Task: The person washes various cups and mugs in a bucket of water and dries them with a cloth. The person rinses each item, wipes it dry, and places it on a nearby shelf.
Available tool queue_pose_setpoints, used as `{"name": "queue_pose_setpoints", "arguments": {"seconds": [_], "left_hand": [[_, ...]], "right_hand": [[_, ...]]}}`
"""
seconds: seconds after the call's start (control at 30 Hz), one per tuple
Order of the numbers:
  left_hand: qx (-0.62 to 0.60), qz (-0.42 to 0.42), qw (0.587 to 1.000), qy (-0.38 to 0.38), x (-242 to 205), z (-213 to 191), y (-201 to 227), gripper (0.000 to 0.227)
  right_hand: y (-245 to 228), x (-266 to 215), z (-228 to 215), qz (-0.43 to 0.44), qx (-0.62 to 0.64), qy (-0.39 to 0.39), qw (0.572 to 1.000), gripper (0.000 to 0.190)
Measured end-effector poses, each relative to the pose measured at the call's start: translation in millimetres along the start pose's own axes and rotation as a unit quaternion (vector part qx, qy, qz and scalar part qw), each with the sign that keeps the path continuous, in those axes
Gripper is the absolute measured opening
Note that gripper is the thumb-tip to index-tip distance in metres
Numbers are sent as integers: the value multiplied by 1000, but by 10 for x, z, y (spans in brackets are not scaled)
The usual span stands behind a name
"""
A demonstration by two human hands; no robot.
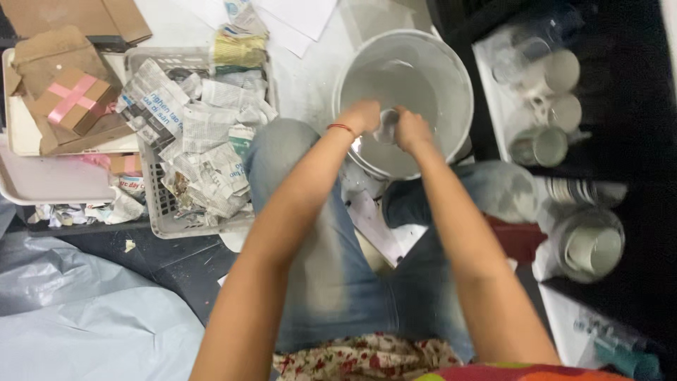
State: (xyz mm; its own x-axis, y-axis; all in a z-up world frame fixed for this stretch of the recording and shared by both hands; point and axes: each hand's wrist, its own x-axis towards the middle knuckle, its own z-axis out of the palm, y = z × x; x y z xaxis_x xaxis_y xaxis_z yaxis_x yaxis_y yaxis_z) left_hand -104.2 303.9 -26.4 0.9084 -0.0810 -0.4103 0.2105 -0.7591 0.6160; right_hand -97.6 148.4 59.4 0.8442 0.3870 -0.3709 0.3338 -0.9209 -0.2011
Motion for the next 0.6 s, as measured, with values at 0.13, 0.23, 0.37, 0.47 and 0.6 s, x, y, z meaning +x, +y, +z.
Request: {"name": "queue_pose_setpoints", "arguments": {"seconds": [0.13,0.23,0.37,0.47,0.6], "left_hand": [[66,-86,993,-40,44,10,-67,31],[134,-103,986,-5,71,122,33,29],[116,-240,963,-31,244,159,208,41],[95,-241,965,-30,320,158,237,62],[23,-254,967,-7,376,145,134,85]], "right_hand": [[109,393,546,62,-26,8,998,44],[166,523,841,88,6,28,996,38],[228,623,1049,52,68,73,994,39],[309,684,1116,204,483,15,851,48],[296,708,1177,134,594,-9,793,76]]}}
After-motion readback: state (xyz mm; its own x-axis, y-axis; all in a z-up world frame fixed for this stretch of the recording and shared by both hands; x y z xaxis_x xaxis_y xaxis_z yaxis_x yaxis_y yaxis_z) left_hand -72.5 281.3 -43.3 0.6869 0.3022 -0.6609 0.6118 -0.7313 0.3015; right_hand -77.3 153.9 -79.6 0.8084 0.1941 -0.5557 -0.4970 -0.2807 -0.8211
